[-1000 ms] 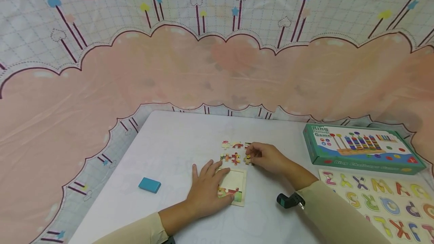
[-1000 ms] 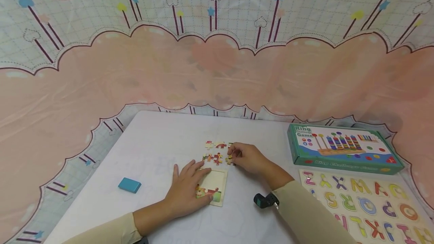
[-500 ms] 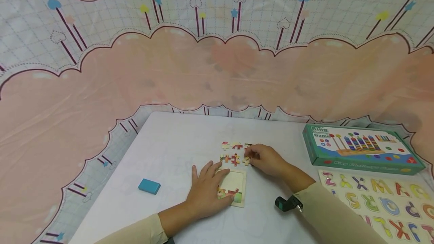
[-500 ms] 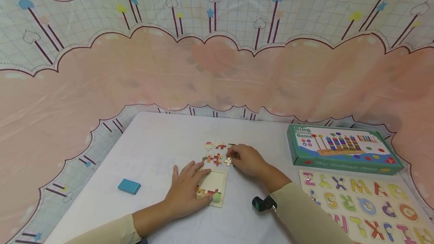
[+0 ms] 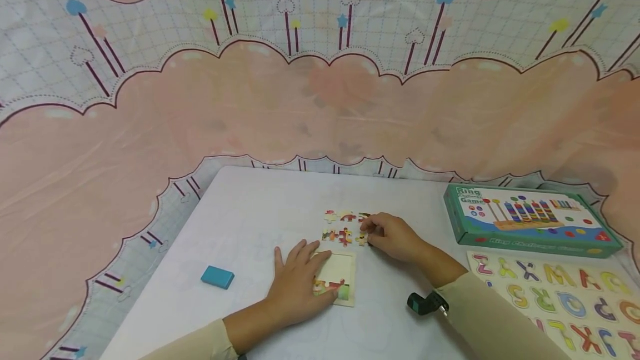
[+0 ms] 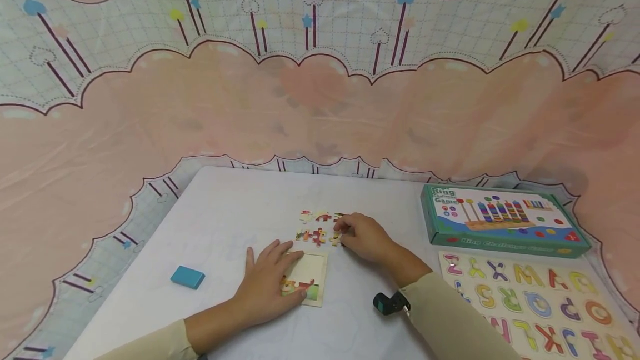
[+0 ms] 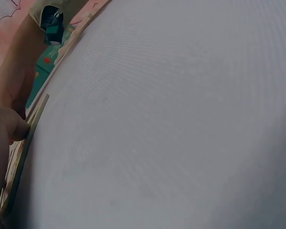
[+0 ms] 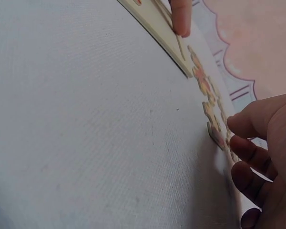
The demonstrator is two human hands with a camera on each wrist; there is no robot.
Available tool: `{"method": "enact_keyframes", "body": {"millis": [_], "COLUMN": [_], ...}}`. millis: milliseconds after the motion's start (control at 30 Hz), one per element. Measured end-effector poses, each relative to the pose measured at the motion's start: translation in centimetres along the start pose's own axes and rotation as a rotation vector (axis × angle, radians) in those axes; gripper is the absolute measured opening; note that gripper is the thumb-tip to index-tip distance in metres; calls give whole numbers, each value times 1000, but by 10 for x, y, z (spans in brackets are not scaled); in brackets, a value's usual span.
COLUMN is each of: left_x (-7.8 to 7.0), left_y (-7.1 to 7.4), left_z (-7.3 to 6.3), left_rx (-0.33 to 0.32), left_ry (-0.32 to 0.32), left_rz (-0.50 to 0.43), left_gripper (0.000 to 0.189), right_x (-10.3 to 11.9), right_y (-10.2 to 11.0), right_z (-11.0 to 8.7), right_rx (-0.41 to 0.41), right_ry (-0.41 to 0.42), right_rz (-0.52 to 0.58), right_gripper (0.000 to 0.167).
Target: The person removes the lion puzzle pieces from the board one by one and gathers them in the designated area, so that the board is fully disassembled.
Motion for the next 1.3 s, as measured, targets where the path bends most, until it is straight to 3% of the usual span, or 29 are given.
{"method": "enact_keyframes", "body": {"millis": [900, 1300], "left_x": [51, 73], "left_y": [17, 22], "left_z": [-13, -4], "left_rx": [-15, 15], "left_ry": [73, 114], "left_rz": [-6, -34], "left_gripper": [76, 78], "right_x": [6, 10], "right_y": [-1, -5], "right_z": [1, 1], "right_rx": [12, 41], "right_ry": [-18, -12], "right_rz": [34, 53], "right_gripper": [18, 20]}}
Point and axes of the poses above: each hand's wrist, its own z-axis towards the middle knuckle, its own y-axis out of the back of the hand, x = y × z, the point moved 9 cm from there along z, towards the middle knuckle, and after that the axes turned 5 degrees about z, right-handed, at the moved point
